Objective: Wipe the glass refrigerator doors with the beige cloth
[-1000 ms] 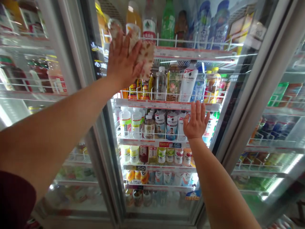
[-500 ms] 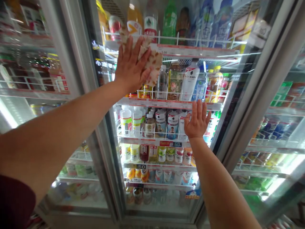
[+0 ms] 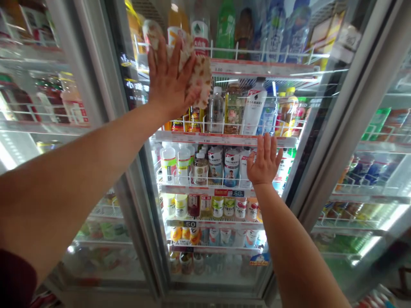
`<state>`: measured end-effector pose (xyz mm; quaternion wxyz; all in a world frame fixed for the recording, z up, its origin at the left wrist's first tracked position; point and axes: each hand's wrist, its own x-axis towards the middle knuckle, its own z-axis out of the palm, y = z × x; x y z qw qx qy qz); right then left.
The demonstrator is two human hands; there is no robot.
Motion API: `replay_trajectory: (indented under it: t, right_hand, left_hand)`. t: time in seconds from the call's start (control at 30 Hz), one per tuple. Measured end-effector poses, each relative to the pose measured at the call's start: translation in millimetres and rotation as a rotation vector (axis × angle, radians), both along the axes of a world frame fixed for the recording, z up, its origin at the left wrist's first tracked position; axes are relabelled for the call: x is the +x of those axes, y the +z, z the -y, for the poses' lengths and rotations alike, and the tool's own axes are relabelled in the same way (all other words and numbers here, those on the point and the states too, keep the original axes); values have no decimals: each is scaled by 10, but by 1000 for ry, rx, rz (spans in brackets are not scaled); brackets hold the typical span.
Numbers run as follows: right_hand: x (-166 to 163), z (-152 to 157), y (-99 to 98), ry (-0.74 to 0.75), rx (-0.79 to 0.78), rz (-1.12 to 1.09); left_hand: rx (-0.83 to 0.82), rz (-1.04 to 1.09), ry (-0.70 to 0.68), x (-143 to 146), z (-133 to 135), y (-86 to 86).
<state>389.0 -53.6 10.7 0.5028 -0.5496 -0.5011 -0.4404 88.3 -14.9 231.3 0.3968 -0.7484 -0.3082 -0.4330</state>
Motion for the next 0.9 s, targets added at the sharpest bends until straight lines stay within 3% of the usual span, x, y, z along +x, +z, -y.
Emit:
replay_trajectory:
  t: [0.1, 0.17, 0.23, 0.3, 0.4, 0.47, 0.53, 0.6, 0.63, 0.73, 0.8, 0.83, 0.9]
  right_hand:
    - [2, 1, 0, -8, 9, 15]
    - [8, 2, -1, -9, 14, 18]
    - [16, 3, -1, -1, 8, 18]
    - [23, 6, -2, 11, 1, 16]
    - [27, 6, -1, 25, 4, 14]
    - [25, 5, 1, 24, 2, 6]
    - [21, 5, 3, 24, -5, 1]
    - [18, 7, 5, 27, -3, 3]
    - [17, 9, 5, 30, 1, 6]
    - [18, 15, 5, 39, 5, 11]
    - [19, 17, 5, 39, -3, 4]
    - [18, 17, 5, 37, -6, -1]
    - [17, 17, 5, 35, -11, -4]
  left_hand:
    - [-24, -250, -46, -56, 88, -234]
    - [-39, -372, -69, -141, 105, -266]
    - [-41, -287, -25, -232, 100, -190]
    - [-36, -72, 67, -283, 94, -129]
    - [-59, 134, 141, -264, 107, -313]
    - [-73, 20, 89, -256, 121, -599]
    - [-85, -310, -12, -318, 123, -853]
    - [-110, -530, -56, -454, 108, -952]
    - [-113, -534, -46, -534, 98, -938]
    - [-74, -171, 75, -721, 73, -833]
    - [-69, 77, 157, -766, 69, -879]
    - [-72, 120, 172, -773, 70, -955]
    - [-101, -15, 131, -785, 71, -1154]
